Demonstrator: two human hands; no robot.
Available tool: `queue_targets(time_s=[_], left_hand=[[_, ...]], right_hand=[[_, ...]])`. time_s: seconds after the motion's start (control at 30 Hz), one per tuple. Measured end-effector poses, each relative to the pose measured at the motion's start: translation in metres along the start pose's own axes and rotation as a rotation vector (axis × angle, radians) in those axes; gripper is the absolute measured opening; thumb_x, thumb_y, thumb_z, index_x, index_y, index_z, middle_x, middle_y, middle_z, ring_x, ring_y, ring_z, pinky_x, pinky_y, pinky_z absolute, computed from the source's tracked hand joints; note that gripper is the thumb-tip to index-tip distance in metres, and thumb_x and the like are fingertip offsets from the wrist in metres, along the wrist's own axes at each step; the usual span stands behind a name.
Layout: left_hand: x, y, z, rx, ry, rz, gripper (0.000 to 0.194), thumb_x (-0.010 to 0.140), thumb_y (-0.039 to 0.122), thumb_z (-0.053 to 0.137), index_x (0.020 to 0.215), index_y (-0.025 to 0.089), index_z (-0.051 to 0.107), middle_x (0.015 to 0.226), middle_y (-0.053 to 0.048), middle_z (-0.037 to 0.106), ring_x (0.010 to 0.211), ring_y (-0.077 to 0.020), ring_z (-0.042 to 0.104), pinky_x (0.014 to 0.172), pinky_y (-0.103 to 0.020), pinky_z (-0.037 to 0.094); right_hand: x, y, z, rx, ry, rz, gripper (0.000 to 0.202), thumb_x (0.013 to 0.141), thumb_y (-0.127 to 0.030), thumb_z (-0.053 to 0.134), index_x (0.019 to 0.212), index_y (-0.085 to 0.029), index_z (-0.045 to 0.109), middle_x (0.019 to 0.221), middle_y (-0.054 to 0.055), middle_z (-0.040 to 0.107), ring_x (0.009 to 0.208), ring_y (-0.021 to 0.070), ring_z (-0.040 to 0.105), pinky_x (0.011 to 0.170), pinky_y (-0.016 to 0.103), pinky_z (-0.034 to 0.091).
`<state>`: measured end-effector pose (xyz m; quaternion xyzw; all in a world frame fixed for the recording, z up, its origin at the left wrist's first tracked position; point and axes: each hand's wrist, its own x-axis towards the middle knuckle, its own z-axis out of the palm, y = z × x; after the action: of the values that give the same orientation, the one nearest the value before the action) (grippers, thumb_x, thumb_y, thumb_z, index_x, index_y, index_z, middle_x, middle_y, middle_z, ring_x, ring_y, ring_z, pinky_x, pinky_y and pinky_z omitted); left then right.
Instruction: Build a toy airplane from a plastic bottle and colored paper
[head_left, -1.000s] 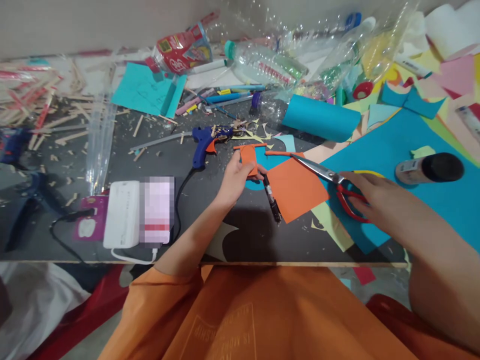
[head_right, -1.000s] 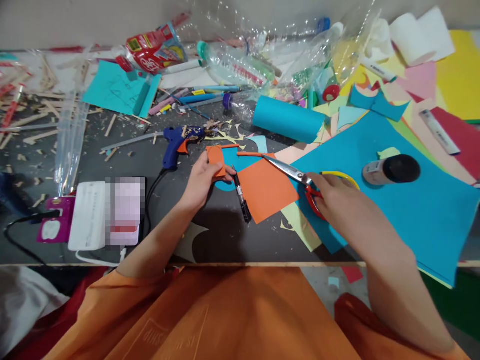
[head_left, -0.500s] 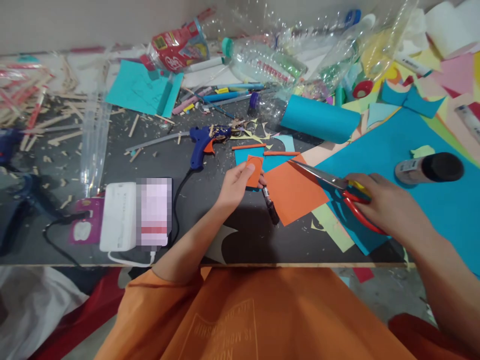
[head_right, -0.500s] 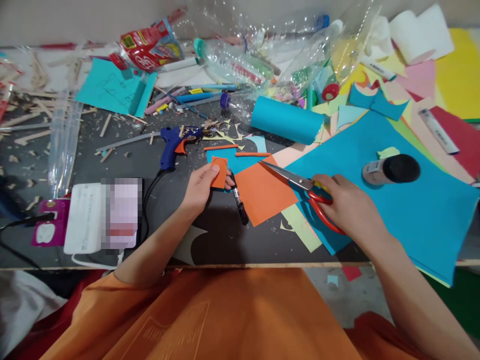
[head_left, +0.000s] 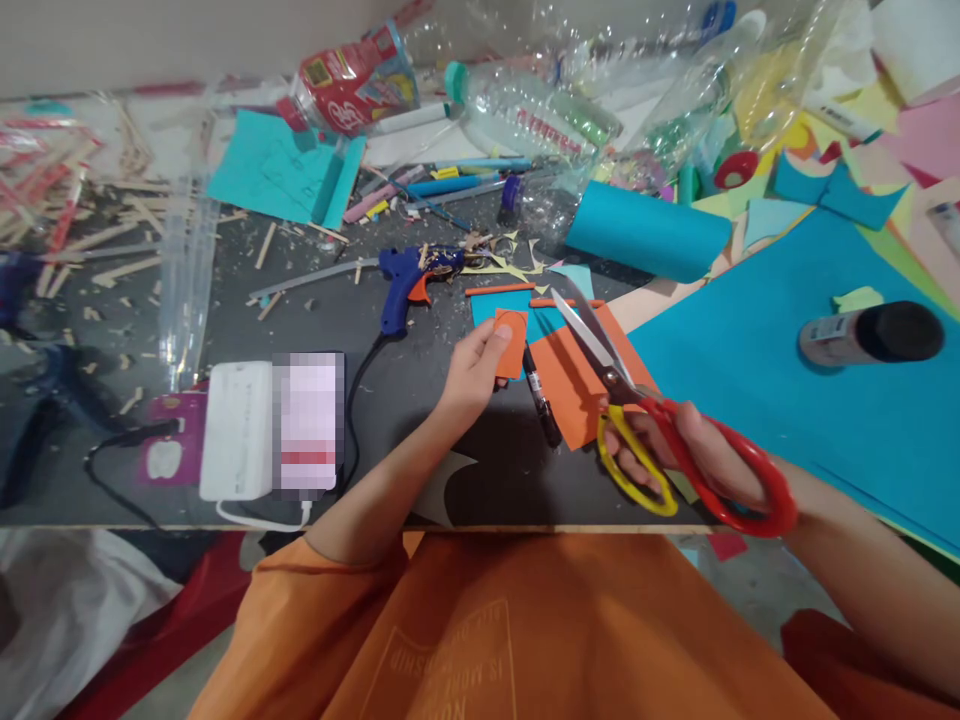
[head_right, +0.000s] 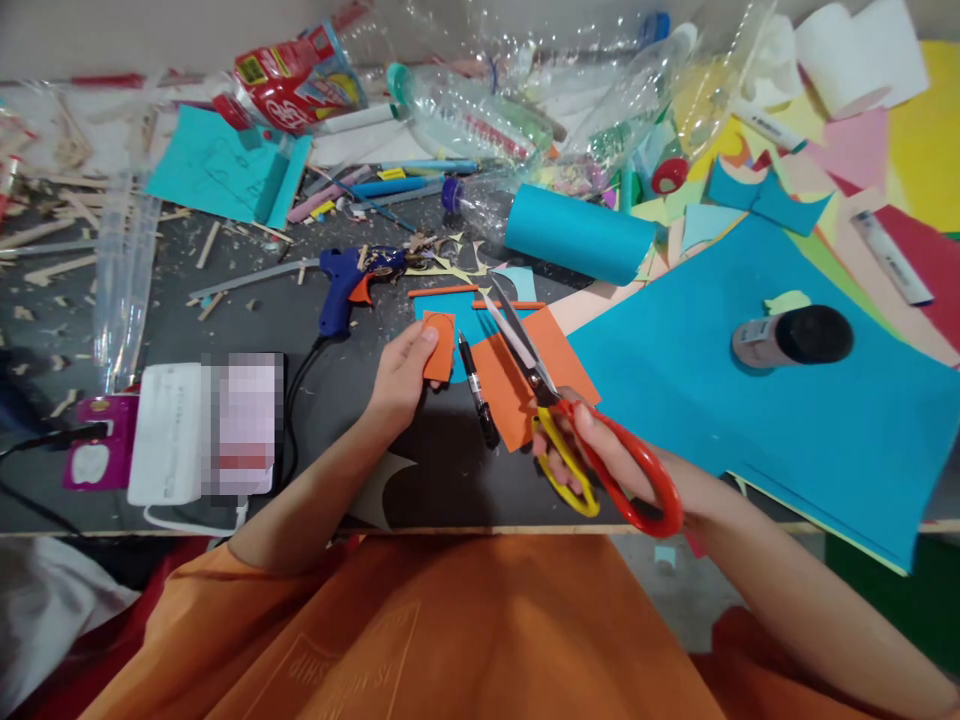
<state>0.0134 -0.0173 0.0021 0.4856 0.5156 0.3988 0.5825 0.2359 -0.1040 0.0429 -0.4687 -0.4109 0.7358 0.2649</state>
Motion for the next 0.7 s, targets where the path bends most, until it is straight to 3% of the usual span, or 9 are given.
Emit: queue_targets(time_s=[0.1, 0.2, 0.33, 0.53, 0.7], left_hand=[[-0.001, -0.001, 0.002, -0.01, 0.022, -0.014, 0.046, 0.079, 0.064, 0.054, 0.064, 0.022, 0.045, 0.047, 0.005, 0.041, 0.037, -0.007, 0.037, 0.036, -0.022, 0.031], [-0.002, -0.003, 0.003, -0.003, 0.033, -0.044, 0.044, 0.082, 0.064, 0.051, 0.07, 0.022, 0.048, 0.045, 0.007, 0.038, 0.034, -0.0071, 0.036, 0.035, -0.022, 0.027], [-0.004, -0.004, 0.004, -0.005, 0.026, -0.003, 0.044, 0.085, 0.064, 0.047, 0.071, 0.022, 0.047, 0.039, 0.008, 0.034, 0.033, -0.0076, 0.034, 0.037, -0.023, 0.029], [-0.008, -0.004, 0.006, -0.022, -0.015, 0.027, 0.04, 0.088, 0.056, 0.047, 0.068, 0.022, 0.044, 0.039, 0.008, 0.039, 0.034, -0.0066, 0.034, 0.039, -0.022, 0.032], [-0.007, -0.006, 0.006, -0.004, -0.031, 0.004, 0.038, 0.088, 0.055, 0.045, 0.07, 0.022, 0.046, 0.04, 0.007, 0.042, 0.035, -0.0078, 0.038, 0.041, -0.023, 0.033]], right_hand=[[0.007, -0.002, 0.007, 0.082, -0.107, 0.076, 0.055, 0.086, -0.072, 0.034, 0.092, -0.021, 0.053, 0.07, 0.001, 0.056, 0.048, 0.0101, 0.049, 0.048, 0.026, 0.048], [0.011, -0.003, 0.019, 0.042, -0.073, 0.073, 0.049, 0.089, -0.068, 0.034, 0.084, -0.021, 0.048, 0.063, -0.002, 0.051, 0.043, 0.0076, 0.044, 0.044, 0.023, 0.041], [0.014, 0.002, 0.033, 0.012, -0.055, 0.061, 0.044, 0.091, -0.066, 0.034, 0.086, -0.024, 0.044, 0.073, -0.001, 0.054, 0.044, 0.0077, 0.043, 0.042, 0.024, 0.039], [0.02, 0.007, 0.043, 0.027, -0.043, 0.027, 0.043, 0.093, -0.064, 0.026, 0.086, -0.026, 0.042, 0.058, -0.004, 0.047, 0.042, 0.0107, 0.043, 0.041, 0.025, 0.038], [0.024, 0.008, 0.046, 0.102, -0.035, 0.025, 0.044, 0.089, -0.069, 0.031, 0.09, -0.026, 0.042, 0.074, -0.003, 0.054, 0.043, 0.0077, 0.046, 0.039, 0.023, 0.038]])
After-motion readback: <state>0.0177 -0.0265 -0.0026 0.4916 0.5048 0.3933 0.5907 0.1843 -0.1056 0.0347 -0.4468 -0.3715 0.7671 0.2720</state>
